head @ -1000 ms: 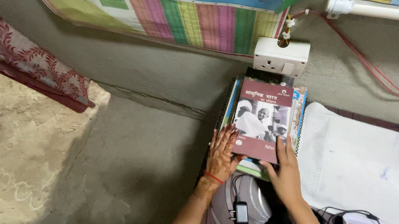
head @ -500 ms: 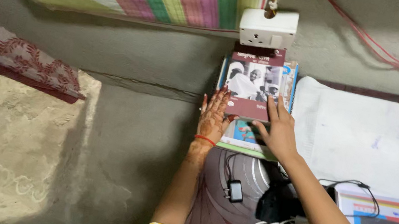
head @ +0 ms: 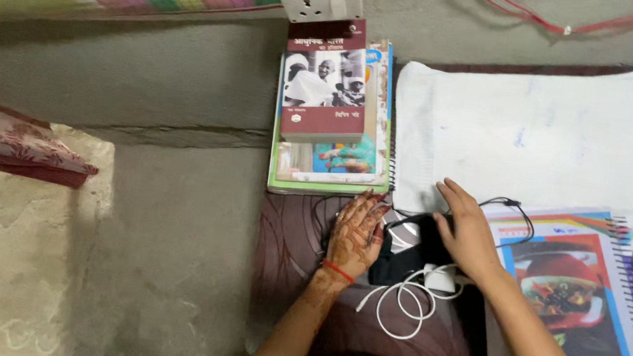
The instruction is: The person organizes books, notebooks, and electronic accessories on a desk, moving items into a shelf and arranging a white charging cable.
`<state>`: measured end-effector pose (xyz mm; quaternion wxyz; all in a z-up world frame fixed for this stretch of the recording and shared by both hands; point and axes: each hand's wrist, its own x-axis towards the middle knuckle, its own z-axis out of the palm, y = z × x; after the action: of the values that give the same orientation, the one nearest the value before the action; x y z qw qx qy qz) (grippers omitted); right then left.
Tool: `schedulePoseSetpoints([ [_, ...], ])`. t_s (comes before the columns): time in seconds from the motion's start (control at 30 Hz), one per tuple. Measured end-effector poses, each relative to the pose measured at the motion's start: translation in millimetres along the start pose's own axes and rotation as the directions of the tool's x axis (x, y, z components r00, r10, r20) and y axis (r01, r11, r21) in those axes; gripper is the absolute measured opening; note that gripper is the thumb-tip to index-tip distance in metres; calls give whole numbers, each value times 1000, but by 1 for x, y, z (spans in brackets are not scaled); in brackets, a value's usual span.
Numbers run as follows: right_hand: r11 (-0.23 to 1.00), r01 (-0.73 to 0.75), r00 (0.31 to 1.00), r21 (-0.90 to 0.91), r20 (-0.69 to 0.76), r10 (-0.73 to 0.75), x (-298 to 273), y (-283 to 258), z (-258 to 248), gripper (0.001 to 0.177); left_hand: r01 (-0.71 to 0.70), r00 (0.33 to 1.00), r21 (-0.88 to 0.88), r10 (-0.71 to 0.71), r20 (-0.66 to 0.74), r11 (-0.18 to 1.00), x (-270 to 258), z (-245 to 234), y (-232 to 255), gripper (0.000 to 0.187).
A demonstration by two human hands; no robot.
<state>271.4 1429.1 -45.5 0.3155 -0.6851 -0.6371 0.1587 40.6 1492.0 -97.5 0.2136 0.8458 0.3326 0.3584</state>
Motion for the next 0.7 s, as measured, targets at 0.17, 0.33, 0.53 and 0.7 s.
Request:
schedulePoseSetpoints([
  [0.17,993,-84,993,-81,78,91,-42,20,-12,49,235,962,3,-233,141,972,-34,31,18,48],
  [0.33,996,-77,996,-48,40,79,-63,18,-17,40,373,927,-43,-371,57,927,-39,60,11,53],
  [0.53,985,-155,987,71,-29,157,-82,20,-34,31,456,890,-54,-457,7,888,-33,71,7,33],
  [0.7,995,-73,997,73,12,72,-97,36,-42,30,281,931,-69,-289,-223,957,-17,55,50,30],
])
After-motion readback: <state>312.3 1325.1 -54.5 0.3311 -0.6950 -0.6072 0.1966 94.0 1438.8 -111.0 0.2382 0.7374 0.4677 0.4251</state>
